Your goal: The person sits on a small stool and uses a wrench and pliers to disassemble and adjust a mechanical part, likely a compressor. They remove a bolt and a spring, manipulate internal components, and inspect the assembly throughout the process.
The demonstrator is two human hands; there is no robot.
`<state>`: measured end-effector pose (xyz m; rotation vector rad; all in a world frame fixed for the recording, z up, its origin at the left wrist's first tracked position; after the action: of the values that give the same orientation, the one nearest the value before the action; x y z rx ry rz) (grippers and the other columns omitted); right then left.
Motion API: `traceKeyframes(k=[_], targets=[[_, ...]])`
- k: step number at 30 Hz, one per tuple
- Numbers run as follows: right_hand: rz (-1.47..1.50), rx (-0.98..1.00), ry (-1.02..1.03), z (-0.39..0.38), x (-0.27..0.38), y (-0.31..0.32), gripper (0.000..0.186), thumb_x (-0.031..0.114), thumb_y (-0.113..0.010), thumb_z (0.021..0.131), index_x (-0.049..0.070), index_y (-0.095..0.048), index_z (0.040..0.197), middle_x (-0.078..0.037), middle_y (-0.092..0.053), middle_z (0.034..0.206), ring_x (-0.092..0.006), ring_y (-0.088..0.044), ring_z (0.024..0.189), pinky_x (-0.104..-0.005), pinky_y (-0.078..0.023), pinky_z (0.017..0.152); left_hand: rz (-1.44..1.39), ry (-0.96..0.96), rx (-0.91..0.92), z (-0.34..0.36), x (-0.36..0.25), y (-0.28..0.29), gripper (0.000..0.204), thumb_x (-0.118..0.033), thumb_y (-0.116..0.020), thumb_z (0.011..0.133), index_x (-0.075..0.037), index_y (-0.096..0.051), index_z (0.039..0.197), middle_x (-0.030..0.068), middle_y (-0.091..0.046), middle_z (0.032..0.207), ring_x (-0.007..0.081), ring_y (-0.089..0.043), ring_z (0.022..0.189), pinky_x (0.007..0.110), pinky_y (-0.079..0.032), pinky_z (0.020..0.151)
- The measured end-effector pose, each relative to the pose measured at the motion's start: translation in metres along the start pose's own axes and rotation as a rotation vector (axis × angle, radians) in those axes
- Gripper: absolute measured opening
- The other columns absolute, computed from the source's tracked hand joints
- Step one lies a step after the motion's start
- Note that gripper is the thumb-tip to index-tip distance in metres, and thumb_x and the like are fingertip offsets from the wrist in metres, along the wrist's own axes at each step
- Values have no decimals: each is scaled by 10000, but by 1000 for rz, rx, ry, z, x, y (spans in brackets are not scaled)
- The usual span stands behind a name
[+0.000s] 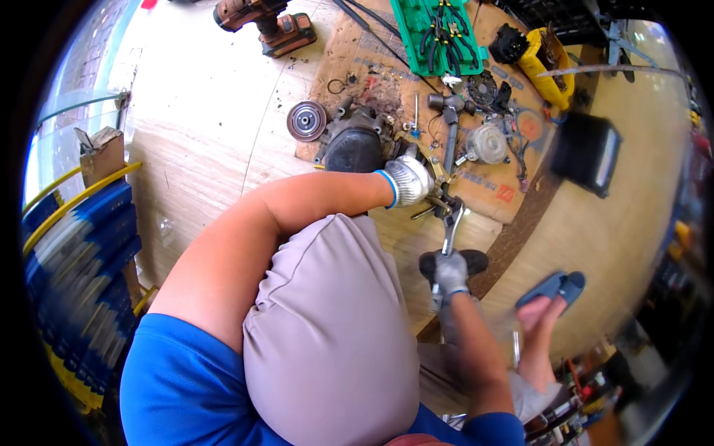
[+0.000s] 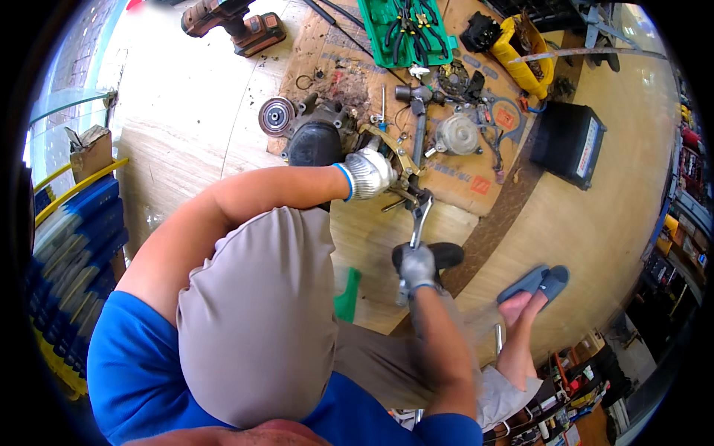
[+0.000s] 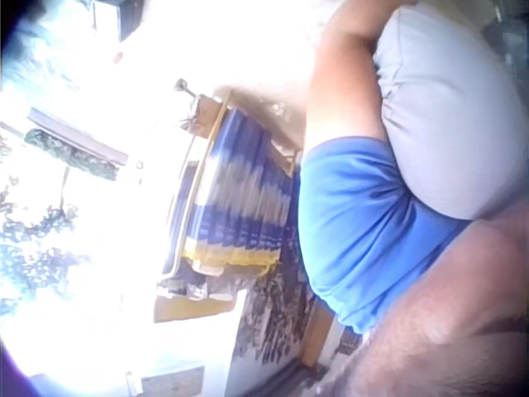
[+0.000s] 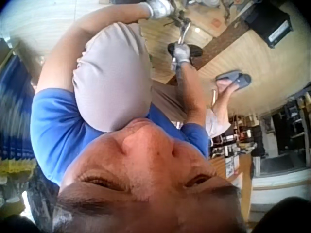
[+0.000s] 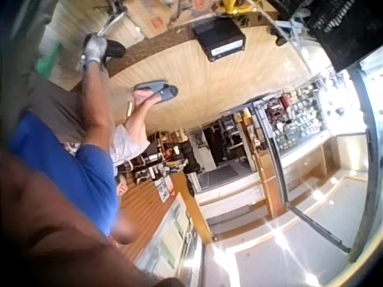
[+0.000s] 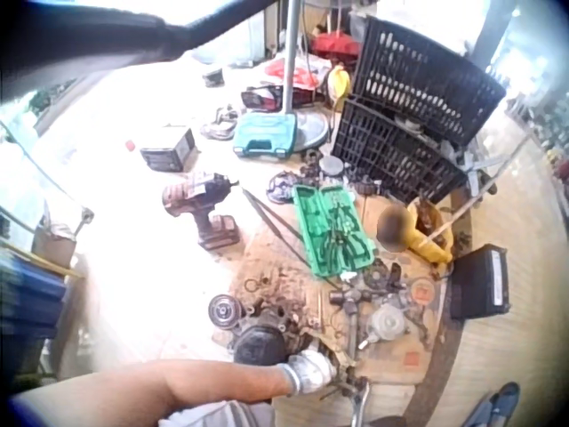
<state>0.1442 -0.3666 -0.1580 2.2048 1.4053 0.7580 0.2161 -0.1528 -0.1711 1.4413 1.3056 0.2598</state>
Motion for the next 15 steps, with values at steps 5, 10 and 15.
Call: traceKeyframes(k=[5,10,15], targets=[[473,-140,-120,36,-51,-101,199,252,-607,939,88,-505,892,-104,-550,639,-256,-566,525,-393,-458,481,-5,60,-33,-2,6,4,264,-183,-553,897,-48,-688,1080,129,-734,1016,299,-695,1015,674,-350,1026],[915,-69,-217,12,-16,-111,143,150,-592,936,108,-460,899,-11,-429,552,-149,-446,401,-327,-394,375,-36,55,8,-4,5,5,290,-221,-595,883,-65,-716,1097,124,-729,1085,303,-688,1049,683,-369,1004],[940,-18,-194,10,-37,-81,138,146,-602,931,91,-482,891,-33,-477,570,-171,-468,406,-342,-414,378,3,69,8,1,6,-2,265,-212,-588,866,-76,-732,1042,121,-735,1050,303,-688,1031,677,-382,988]])
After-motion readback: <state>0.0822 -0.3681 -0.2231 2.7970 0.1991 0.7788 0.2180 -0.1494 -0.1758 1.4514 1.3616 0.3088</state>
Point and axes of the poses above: each hand's wrist, its own z-axis towards the middle knuckle, its own y-axis out of the back of the hand, x = y × z, the point moved 9 cm from there along z, towards the middle knuckle
